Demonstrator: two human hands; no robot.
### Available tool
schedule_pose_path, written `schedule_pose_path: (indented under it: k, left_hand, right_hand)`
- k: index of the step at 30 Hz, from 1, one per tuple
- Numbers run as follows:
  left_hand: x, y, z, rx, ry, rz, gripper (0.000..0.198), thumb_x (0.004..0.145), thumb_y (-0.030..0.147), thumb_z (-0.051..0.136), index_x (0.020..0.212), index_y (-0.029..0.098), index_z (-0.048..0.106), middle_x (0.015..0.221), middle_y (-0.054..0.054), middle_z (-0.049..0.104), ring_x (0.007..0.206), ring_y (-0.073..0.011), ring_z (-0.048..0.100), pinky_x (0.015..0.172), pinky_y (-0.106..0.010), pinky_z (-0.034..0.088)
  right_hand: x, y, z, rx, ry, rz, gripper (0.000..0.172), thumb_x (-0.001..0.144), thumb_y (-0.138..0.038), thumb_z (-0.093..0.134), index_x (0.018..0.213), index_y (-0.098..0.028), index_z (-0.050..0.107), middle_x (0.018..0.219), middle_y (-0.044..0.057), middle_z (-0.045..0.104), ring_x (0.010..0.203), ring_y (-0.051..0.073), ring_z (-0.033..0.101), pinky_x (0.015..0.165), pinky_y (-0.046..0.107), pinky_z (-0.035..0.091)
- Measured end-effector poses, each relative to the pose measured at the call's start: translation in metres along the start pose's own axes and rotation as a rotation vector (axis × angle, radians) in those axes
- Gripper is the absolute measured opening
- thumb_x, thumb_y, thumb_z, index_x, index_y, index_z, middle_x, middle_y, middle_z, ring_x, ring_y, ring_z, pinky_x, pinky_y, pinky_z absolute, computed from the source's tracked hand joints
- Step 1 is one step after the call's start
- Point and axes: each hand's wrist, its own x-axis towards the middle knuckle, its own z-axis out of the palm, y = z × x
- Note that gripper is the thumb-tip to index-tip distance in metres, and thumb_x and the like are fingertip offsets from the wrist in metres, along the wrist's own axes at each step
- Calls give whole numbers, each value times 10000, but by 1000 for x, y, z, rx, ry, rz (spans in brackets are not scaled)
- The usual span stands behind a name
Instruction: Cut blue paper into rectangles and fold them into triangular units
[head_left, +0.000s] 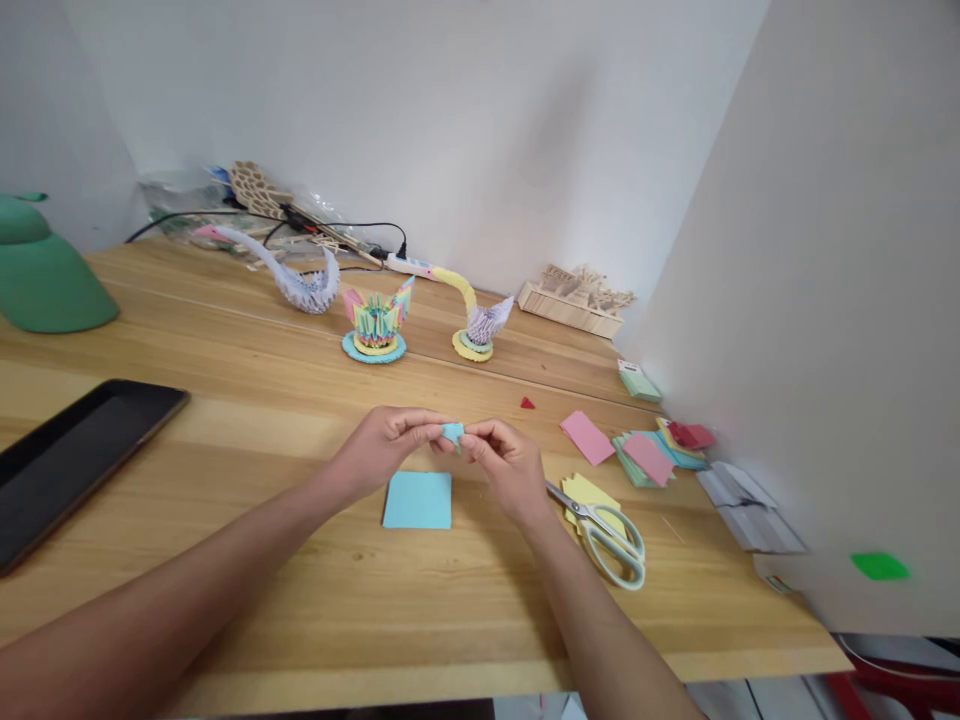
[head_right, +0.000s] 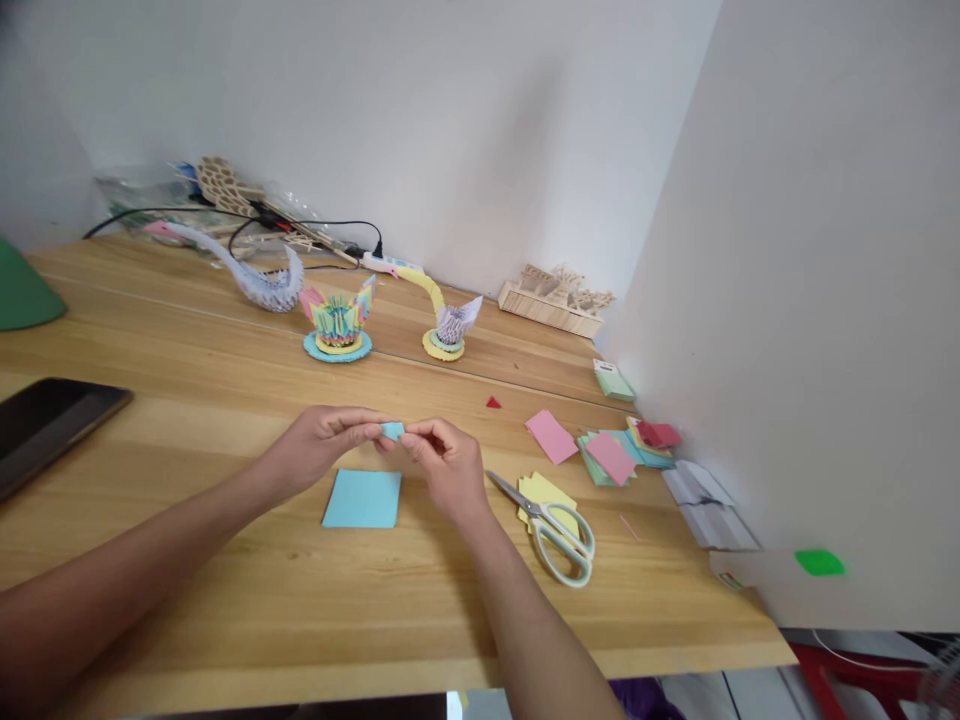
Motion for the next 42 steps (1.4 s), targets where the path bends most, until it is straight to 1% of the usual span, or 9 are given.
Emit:
schedule_pose_path:
  k: [6,10,13,22,25,29,36,39,42]
  left_hand:
    - [2,-6,3,-129,-9,15,203,808,292,531,923,182,655,836,-24,701,814,-164,634,770,-277,486]
    - [2,-1,2,-170,-47,-33,270,798,297,545,1036,182,594,830,-27,698,800,-165,636,755,-289,487]
    - [1,2,0,-126,8,-50,282,810,324,522,1041,172,582,774,-24,687,756,-161,627,723,-285,485]
    - [4,0,0,6,101,-153,225,730,374,588,670,158,613,583,25,571,557,-111,500,534,-219,374]
    - [4,1,-1,19,113,-186,263,739,377,573,593,159,570,545,35,533,527,-99,452,521,-218,334]
    - [5,-3,-5,32,120,-165,324,754,404,550,540,163,527,532,32,526,529,-101,441,537,-223,324]
    - [12,-26,-20,365,157,-223,339,760,477,484,637,178,588,533,20,530,474,-120,410,479,-242,258]
    - [15,-31,-28,598,147,-254,339,778,451,440,600,190,563,525,20,524,497,-136,433,489,-250,246]
    - [16,-31,-32,691,127,-264,334,765,434,462,545,191,529,506,16,510,499,-142,430,495,-261,219]
  right_hand:
    - [-1,-5,3,174,-77,0,155,761,-302,632,869,-193,649,835,36,701,782,169,631,735,298,474]
    - [0,-5,1,138,-39,27,115,756,-290,633,795,-183,644,699,1,661,648,130,585,645,259,452]
    - [2,-6,-1,147,-7,78,127,739,-291,642,785,-173,641,635,-14,624,584,114,541,599,247,429]
    - [1,-1,2,126,-30,126,156,739,-317,645,722,-161,638,618,-12,605,577,105,523,595,238,419]
    - [3,1,-1,198,-44,153,215,769,-366,610,748,-156,649,654,6,626,591,110,542,623,252,445]
    - [5,3,-5,213,29,148,240,767,-392,607,774,-157,657,688,16,631,587,110,536,618,254,454]
    - [13,10,-18,-62,170,31,208,781,-360,562,757,-171,644,704,14,646,624,132,556,627,256,436]
    - [15,15,-21,-321,121,-5,170,795,-304,535,797,-192,662,805,30,689,733,166,601,666,274,424]
    - [13,19,-18,-515,11,-55,168,822,-269,515,867,-225,670,905,30,703,820,180,615,714,284,414]
